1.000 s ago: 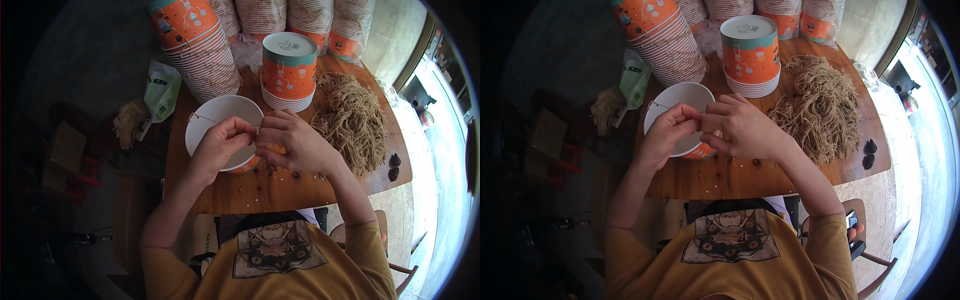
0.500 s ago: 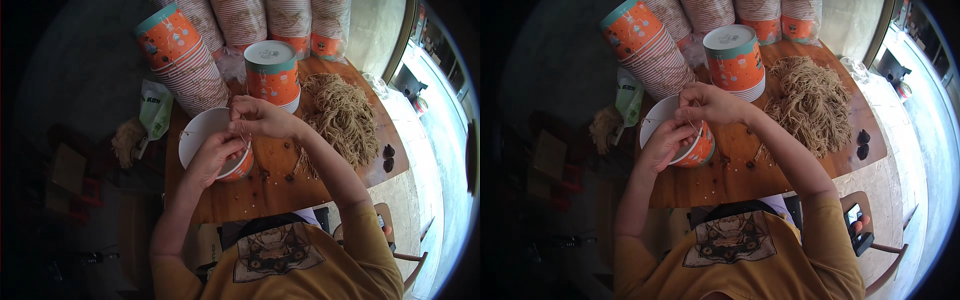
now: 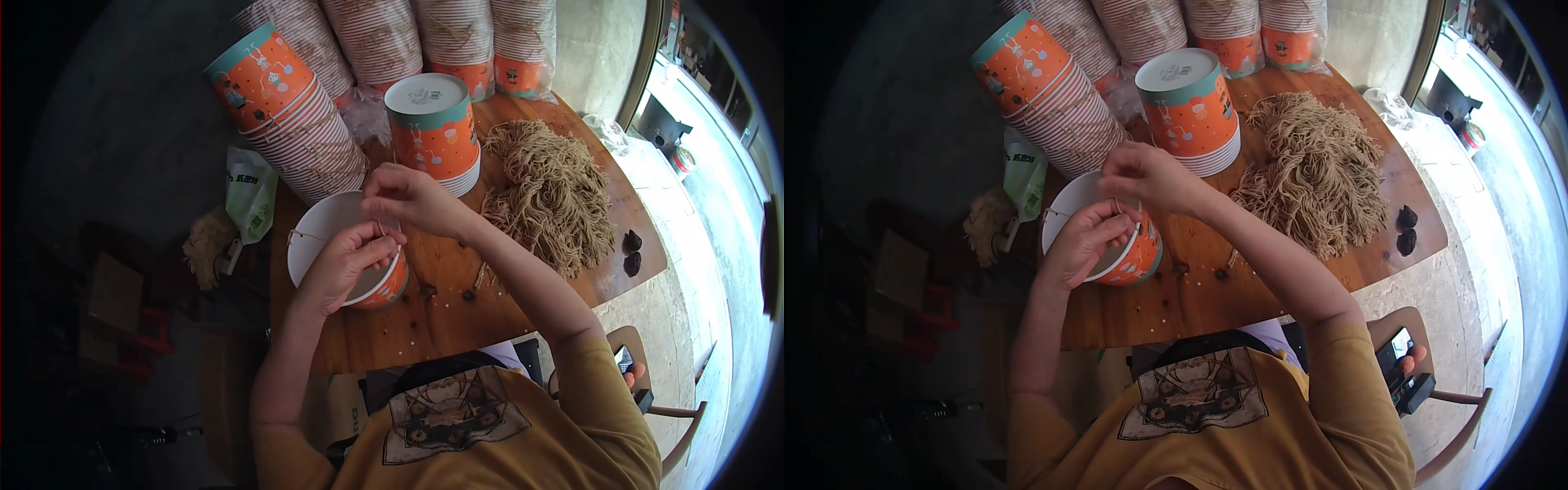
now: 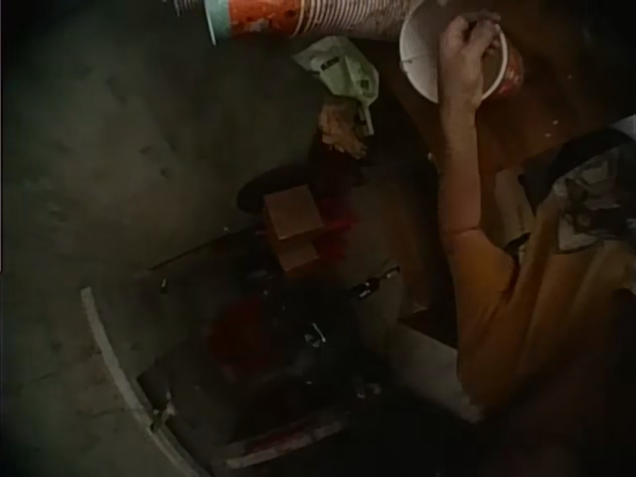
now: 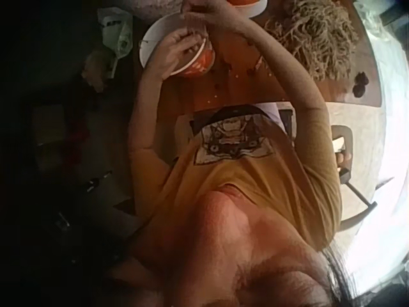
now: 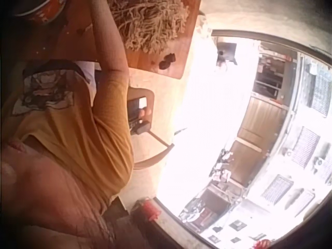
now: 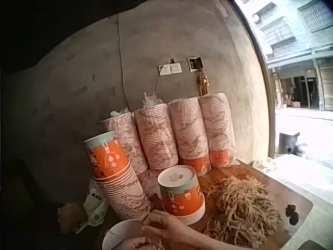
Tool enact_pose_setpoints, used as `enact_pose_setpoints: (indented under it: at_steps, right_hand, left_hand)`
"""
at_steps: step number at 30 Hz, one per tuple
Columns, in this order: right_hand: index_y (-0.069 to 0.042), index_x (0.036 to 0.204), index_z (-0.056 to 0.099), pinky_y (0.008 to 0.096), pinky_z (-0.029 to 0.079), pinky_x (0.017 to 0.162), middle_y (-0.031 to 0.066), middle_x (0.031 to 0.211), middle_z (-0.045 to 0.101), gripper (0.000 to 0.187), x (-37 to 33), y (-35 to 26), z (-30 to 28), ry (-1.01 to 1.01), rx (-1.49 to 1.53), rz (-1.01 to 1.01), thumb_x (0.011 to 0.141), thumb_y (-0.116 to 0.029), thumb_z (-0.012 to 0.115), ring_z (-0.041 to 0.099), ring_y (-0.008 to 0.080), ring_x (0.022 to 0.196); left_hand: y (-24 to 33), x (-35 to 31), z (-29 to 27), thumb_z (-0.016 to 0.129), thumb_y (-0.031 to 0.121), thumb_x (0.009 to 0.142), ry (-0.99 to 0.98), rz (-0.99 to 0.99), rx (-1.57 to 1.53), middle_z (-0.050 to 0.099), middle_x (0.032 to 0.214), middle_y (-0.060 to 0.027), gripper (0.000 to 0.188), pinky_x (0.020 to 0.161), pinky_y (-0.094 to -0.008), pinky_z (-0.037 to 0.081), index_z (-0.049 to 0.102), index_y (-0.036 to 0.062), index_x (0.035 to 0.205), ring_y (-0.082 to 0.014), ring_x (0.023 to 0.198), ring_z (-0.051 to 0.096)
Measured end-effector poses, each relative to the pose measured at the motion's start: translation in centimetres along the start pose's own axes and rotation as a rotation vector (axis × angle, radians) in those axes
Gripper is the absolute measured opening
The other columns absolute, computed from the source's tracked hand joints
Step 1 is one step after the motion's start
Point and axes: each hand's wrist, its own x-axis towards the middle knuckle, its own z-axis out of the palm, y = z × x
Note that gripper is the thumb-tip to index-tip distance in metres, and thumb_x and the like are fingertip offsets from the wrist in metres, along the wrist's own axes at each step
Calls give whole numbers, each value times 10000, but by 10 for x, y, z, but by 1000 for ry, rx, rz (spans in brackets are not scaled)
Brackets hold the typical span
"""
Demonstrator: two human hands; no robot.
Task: Attaching strings to paper buckets by threading them through pre-drilled holes and knotting them.
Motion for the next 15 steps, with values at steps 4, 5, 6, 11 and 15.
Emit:
enact_pose_setpoints:
  at_steps: [4, 5, 6, 11, 15]
  right_hand:
    - [-43, 981, 551, 237, 438, 789, 1, 949, 560, 122, -18, 4, -1, 344, 343, 160, 902, -137, 562, 529, 71, 888]
    - [-41, 978, 556, 238, 434, 800, -1, 950, 566, 108, -27, 4, -1, 340, 376, 185, 908, -122, 542, 530, 71, 890]
    - [-39, 976, 560, 240, 430, 811, -4, 951, 571, 101, -34, 2, 1, 331, 414, 209, 914, -108, 521, 531, 71, 893]
    - [-30, 1085, 585, 259, 441, 808, 52, 981, 562, 247, -52, -20, 9, 155, 348, 128, 841, -64, 578, 534, 140, 981]
    - [-23, 1018, 585, 271, 466, 732, 41, 897, 545, 210, -51, -17, 8, 177, 172, 132, 815, -68, 616, 559, 146, 863]
  left_hand:
    - [-1, -2, -9, 518, 133, 928, -108, 47, -113, 533, 886, 23, 173, 723, -176, 395, 581, 19, 1041, -32, 769, 468]
    - [-1, -1, -10, 512, 129, 928, -114, 57, -130, 531, 893, 18, 164, 726, -177, 395, 580, 23, 1034, -35, 775, 470]
    - [0, -2, -11, 512, 129, 928, -110, 56, -130, 531, 893, 18, 164, 726, -177, 395, 580, 23, 1034, -35, 775, 470]
    - [-1, 2, -13, 505, 116, 926, -137, 137, -147, 530, 887, 13, 137, 737, -185, 386, 581, 45, 1015, -44, 792, 468]
    - [-1, 3, -8, 504, 113, 926, -110, 159, -87, 532, 895, 14, 135, 735, -186, 382, 584, 48, 1013, -43, 796, 468]
